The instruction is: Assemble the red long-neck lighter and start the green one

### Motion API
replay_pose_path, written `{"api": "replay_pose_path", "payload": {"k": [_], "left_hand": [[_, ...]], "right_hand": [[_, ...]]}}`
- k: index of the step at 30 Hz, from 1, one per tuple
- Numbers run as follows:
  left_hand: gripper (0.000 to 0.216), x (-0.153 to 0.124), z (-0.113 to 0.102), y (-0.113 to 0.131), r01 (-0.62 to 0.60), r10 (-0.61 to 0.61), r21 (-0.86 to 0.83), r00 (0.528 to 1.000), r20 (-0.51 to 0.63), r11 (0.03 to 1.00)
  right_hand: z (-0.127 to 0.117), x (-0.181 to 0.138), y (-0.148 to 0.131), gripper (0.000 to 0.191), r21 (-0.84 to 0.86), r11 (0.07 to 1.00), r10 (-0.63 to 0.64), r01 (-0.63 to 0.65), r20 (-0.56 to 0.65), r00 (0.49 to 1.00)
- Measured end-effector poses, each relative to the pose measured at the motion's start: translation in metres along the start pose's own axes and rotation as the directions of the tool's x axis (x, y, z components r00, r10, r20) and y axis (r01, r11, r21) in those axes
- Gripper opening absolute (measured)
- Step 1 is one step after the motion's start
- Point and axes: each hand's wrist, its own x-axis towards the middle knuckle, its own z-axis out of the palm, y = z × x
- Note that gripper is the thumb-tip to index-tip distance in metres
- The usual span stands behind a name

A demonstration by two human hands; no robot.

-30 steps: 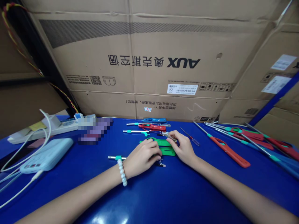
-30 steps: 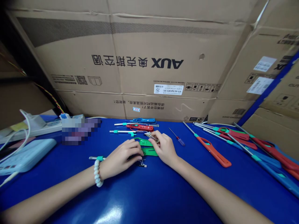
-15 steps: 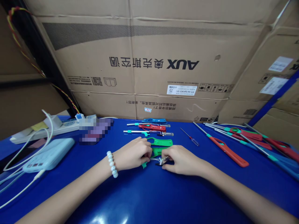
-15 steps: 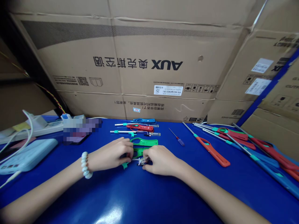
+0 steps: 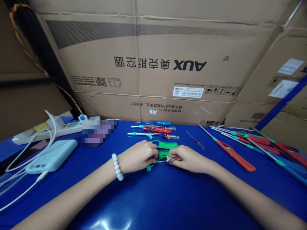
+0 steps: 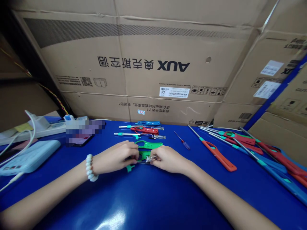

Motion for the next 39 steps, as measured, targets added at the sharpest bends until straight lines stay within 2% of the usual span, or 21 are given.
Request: {"api": "replay_pose_path", "payload": {"k": [3,8,14,22,33,36,39], "left_hand": [[0.011,-0.006,-0.011,-0.007,0.073,-0.072,-0.029,0.997,0.037,0.997],[0.013,-0.015,-0.022,-0.015,0.193,-0.19,0.007,0.962,0.195,0.981],[0.016,-0.015,-0.014,-0.018,0.2,-0.201,0.027,0.957,0.207,0.979],[0.01,-0.015,-0.017,-0.016,0.238,-0.237,0.03,0.933,0.269,0.971],[0.011,-0.018,-0.013,-0.017,0.216,-0.227,0.072,0.941,0.249,0.974],[0.007,-0.015,-0.015,-0.01,0.158,-0.168,0.072,0.971,0.17,0.985],[0.008,-0.008,-0.009,0.002,0.067,-0.07,0.082,0.997,0.035,0.994]], "right_hand": [[-0.001,0.001,0.001,0.015,0.031,1.0,-0.006,0.005,0.005,1.0],[-0.002,0.001,0.001,0.02,0.075,0.997,-0.014,0.013,0.004,1.0],[0.0,0.002,0.002,0.024,0.11,0.994,-0.022,0.019,0.026,0.999],[0.002,0.001,0.005,0.022,0.043,0.999,-0.01,0.007,0.066,0.998],[0.003,0.001,0.004,0.014,-0.101,0.995,0.029,-0.025,0.037,0.999],[0.002,0.001,0.004,0.013,-0.092,0.995,0.035,-0.032,0.025,0.999],[0.0,0.0,0.004,0.015,-0.089,0.994,0.056,-0.056,0.005,0.998]]}}
